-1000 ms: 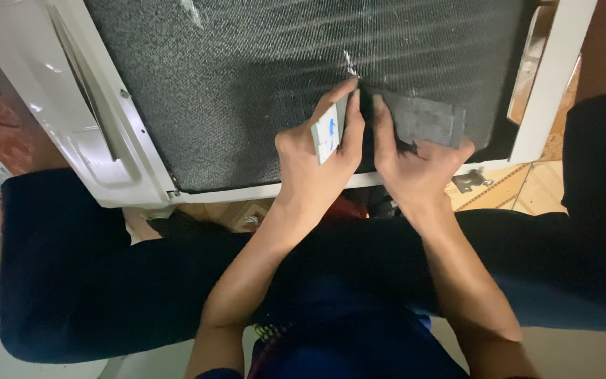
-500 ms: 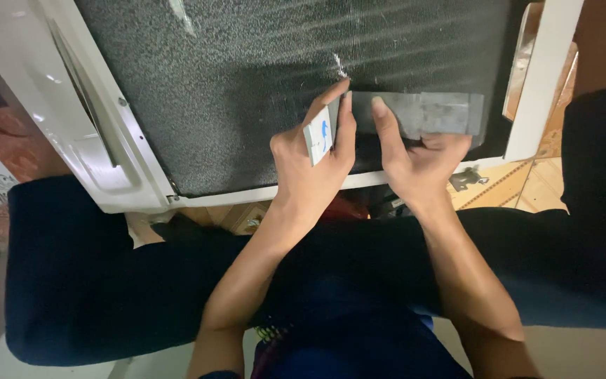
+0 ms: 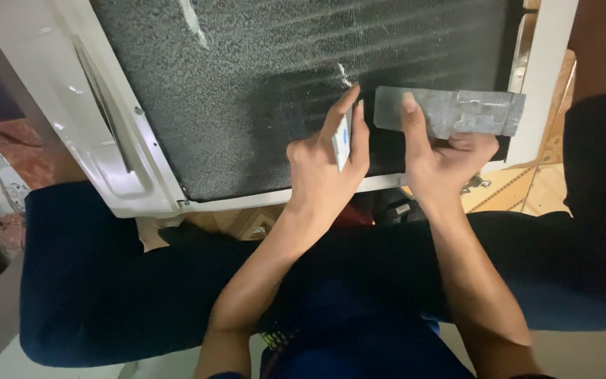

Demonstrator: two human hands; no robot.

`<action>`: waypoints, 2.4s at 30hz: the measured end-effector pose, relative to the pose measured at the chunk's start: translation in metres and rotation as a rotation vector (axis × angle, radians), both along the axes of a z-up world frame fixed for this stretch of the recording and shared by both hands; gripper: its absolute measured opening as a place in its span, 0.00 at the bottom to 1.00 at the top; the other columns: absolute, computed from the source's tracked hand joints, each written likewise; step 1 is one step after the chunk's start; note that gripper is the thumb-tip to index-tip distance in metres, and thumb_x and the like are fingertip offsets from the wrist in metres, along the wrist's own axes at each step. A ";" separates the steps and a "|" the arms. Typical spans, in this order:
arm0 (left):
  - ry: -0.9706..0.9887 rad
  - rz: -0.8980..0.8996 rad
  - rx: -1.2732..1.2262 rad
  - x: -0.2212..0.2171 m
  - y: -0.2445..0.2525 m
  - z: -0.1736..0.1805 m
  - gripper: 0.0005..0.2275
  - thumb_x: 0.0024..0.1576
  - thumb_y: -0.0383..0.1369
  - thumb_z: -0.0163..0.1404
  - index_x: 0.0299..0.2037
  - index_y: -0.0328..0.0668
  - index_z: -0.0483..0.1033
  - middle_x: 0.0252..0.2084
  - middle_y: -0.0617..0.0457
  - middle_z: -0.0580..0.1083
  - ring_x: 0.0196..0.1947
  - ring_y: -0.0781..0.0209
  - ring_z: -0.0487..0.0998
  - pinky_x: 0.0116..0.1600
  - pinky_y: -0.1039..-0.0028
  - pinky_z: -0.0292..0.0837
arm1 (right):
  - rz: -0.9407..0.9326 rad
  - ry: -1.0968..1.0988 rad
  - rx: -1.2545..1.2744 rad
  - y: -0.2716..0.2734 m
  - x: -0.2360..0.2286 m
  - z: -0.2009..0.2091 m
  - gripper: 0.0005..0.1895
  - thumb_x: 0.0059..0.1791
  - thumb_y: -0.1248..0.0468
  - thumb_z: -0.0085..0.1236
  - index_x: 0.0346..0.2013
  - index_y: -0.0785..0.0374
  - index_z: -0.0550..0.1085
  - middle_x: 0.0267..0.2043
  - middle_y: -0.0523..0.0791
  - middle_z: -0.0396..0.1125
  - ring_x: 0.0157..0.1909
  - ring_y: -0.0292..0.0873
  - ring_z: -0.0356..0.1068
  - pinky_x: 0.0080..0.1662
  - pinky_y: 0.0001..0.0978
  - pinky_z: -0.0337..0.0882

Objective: Applying small adhesive patches or labels to the metal fins of an appliance unit.

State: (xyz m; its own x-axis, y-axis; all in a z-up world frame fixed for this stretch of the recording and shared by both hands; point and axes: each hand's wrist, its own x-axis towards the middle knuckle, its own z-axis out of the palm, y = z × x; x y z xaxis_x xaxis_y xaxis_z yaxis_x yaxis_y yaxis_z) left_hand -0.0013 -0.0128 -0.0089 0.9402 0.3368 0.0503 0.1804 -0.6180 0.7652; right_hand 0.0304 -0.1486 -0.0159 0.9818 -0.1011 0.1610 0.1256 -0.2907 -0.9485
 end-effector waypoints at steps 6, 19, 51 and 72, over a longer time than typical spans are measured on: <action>0.001 -0.046 0.055 0.001 -0.003 0.014 0.09 0.64 0.25 0.50 0.53 0.34 0.77 0.20 0.49 0.78 0.09 0.66 0.72 0.16 0.78 0.62 | 0.070 0.139 -0.180 -0.011 0.001 0.009 0.18 0.59 0.75 0.60 0.45 0.78 0.57 0.43 0.57 0.61 0.37 0.44 0.65 0.40 0.28 0.69; -0.345 0.058 -0.188 -0.017 0.078 0.012 0.15 0.64 0.18 0.55 0.59 0.37 0.77 0.60 0.37 0.76 0.60 0.44 0.78 0.65 0.58 0.78 | 0.076 0.156 0.099 0.015 0.019 0.031 0.18 0.64 0.60 0.44 0.51 0.79 0.66 0.47 0.60 0.66 0.44 0.54 0.76 0.45 0.37 0.83; 0.039 -0.125 -0.002 -0.081 0.163 0.003 0.35 0.51 0.04 0.48 0.71 0.40 0.65 0.76 0.43 0.58 0.77 0.40 0.55 0.66 0.62 0.73 | 0.817 -0.160 -0.501 0.099 -0.024 0.006 0.38 0.44 0.56 0.74 0.64 0.68 0.72 0.78 0.56 0.50 0.79 0.67 0.37 0.71 0.74 0.35; 0.007 -0.028 0.568 0.017 0.168 -0.057 0.34 0.66 0.63 0.40 0.72 0.47 0.65 0.80 0.36 0.38 0.80 0.30 0.31 0.69 0.19 0.26 | 0.656 -0.176 -0.600 0.105 -0.028 -0.017 0.34 0.48 0.49 0.70 0.63 0.65 0.74 0.76 0.53 0.55 0.80 0.59 0.42 0.75 0.61 0.39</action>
State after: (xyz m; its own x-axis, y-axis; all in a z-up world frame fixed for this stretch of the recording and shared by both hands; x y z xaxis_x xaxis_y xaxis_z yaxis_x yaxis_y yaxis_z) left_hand 0.0161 0.1552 -0.0661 0.9494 0.2337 0.2099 0.1619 -0.9367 0.3104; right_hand 0.0027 -0.0439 -0.0332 0.7685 0.6197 0.1597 0.5696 -0.5488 -0.6118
